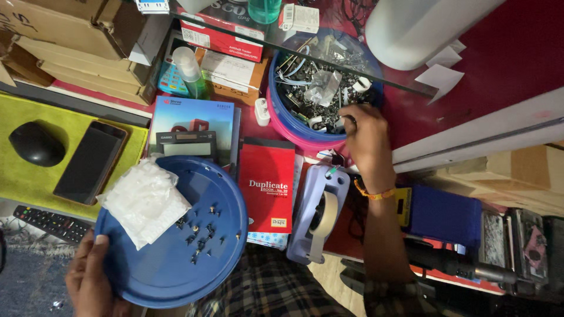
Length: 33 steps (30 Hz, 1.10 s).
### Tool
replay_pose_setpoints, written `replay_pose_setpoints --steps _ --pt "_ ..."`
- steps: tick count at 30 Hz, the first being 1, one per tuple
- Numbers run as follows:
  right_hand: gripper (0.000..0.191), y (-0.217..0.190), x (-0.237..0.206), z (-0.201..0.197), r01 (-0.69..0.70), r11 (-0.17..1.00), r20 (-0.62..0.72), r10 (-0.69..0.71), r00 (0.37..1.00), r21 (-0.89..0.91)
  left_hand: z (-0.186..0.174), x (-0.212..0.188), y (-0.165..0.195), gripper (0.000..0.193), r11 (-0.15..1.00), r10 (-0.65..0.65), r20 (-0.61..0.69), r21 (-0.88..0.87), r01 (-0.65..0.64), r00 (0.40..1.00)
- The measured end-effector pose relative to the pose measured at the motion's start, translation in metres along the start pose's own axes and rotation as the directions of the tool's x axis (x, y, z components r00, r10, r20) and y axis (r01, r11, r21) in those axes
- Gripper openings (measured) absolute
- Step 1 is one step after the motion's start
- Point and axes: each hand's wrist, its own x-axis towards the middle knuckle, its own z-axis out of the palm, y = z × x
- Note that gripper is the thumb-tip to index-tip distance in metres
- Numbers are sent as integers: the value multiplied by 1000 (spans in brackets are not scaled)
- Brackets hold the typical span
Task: The person retrieves screws from a container, then uses a screwdriver to fasten metal brackets onto the back of a white flat-panel device. The person walks to a parts storage area to collect screws, returns to the workbench, and continues screwing brackets into place.
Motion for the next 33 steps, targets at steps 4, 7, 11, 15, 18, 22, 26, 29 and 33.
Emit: replay_pose_setpoints --steps 4,7,11,15,18,22,26,29,33 --pt "21 5 3 7 48 999 -1 -48 999 0 3 -4 0 39 998 -11 21 59 10 1000" --pt "16 10 9 14 81 997 35 -81 996 6 10 -8 4 41 994 -66 44 -78 70 997" --pt "13 20 16 22 -10 999 93 6 996 39 21 -14 6 43 991 -33 86 -128 43 996" --pt "20 30 17 19 -31 997 53 27 998 74 27 -18 9 44 995 -39 80 -85 45 996" --pt "21 32 16 16 -91 994 42 88 995 67 28 -21 12 42 996 -67 66 -51 71 996" --pt "15 25 16 16 -4 996 51 0 999 87 30 -21 12 41 994 -59 86 -87 67 995" --pt "15 19 16 20 -44 996 89 37 995 83 29 -22 13 38 992 -85 64 -90 91 994" --pt "18 19 16 19 -49 998 57 46 997 50 30 -23 12 38 995 -57 70 -79 63 996" --pt "31 22 15 11 7 1000 -44 -7 999 -3 30 -23 10 39 995 -93 15 -43 93 996"
